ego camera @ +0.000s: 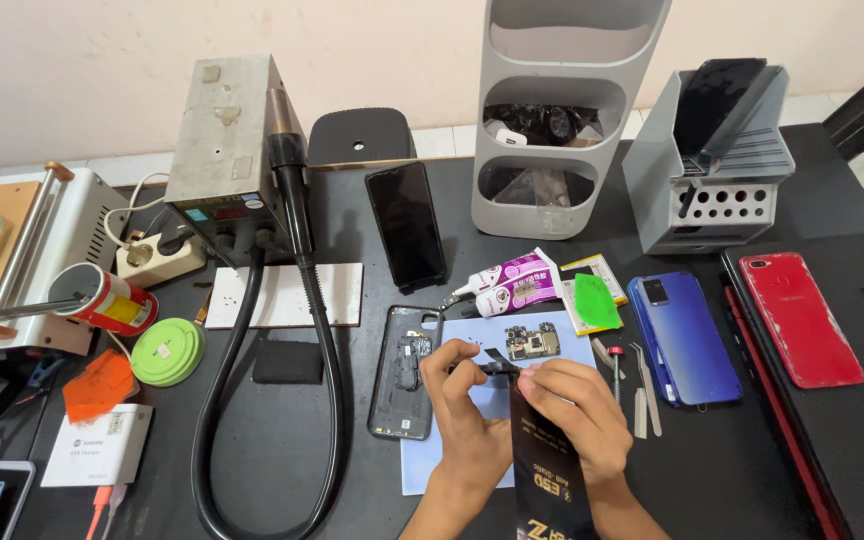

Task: The person removes a protective film from a smartphone screen and compares it with another screen. They then use a metal tool to scrape adhesive residue from the back of a screen assembly.

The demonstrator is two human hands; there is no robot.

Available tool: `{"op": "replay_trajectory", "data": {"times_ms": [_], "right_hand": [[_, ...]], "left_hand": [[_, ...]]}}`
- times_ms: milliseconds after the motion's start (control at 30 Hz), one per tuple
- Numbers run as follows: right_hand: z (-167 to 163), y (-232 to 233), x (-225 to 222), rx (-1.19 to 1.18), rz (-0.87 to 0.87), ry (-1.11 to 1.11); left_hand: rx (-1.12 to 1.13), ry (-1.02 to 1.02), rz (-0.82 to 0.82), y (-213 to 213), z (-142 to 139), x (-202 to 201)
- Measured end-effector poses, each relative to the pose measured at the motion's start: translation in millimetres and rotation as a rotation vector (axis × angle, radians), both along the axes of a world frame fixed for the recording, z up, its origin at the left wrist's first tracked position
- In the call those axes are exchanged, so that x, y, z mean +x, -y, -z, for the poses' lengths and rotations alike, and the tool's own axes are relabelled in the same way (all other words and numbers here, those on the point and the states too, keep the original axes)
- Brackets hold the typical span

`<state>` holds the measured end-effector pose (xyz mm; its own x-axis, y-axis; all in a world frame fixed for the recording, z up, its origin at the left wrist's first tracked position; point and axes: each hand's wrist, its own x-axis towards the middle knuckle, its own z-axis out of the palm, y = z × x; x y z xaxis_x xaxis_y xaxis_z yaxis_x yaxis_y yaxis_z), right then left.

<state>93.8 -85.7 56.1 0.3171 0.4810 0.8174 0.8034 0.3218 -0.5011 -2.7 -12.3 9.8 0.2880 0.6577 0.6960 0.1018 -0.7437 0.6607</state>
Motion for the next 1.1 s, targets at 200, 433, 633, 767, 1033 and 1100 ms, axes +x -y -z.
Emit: {"op": "replay_trajectory", "data": {"times_ms": [200,433,633,767,1033,1100], "right_hand": [[-0.3,-2.9,2.4,-0.037,-0.039,-0.093],[8.4,-1.7,18.2,-0.17,-0.251,-0.424],[9.4,0.5,24.9,-0.239,-0.337,-0.514],[-2.9,1.0,22.9,-0.201,-0.254,-0.302],[-24.3,2.8,18.1,-0.329,-0.118,-0.264],[-23.5,0.6,20.1,-0.344,-0.088,-0.331]], "left_hand": [[-0.021,0.027,0.002,-2.2,2.7,1.8],[0.015,0.033,0.006,-2.0,-1.6,3.0],[0.043,0.049,0.013,-2.6,-5.9,3.6],[0.038,0.038,0.028,-4.2,-4.7,3.4],[0.055,0.082,0.082,-10.8,-1.5,4.1],[0.04,0.196,0.096,-10.1,-0.1,8.1]]}}
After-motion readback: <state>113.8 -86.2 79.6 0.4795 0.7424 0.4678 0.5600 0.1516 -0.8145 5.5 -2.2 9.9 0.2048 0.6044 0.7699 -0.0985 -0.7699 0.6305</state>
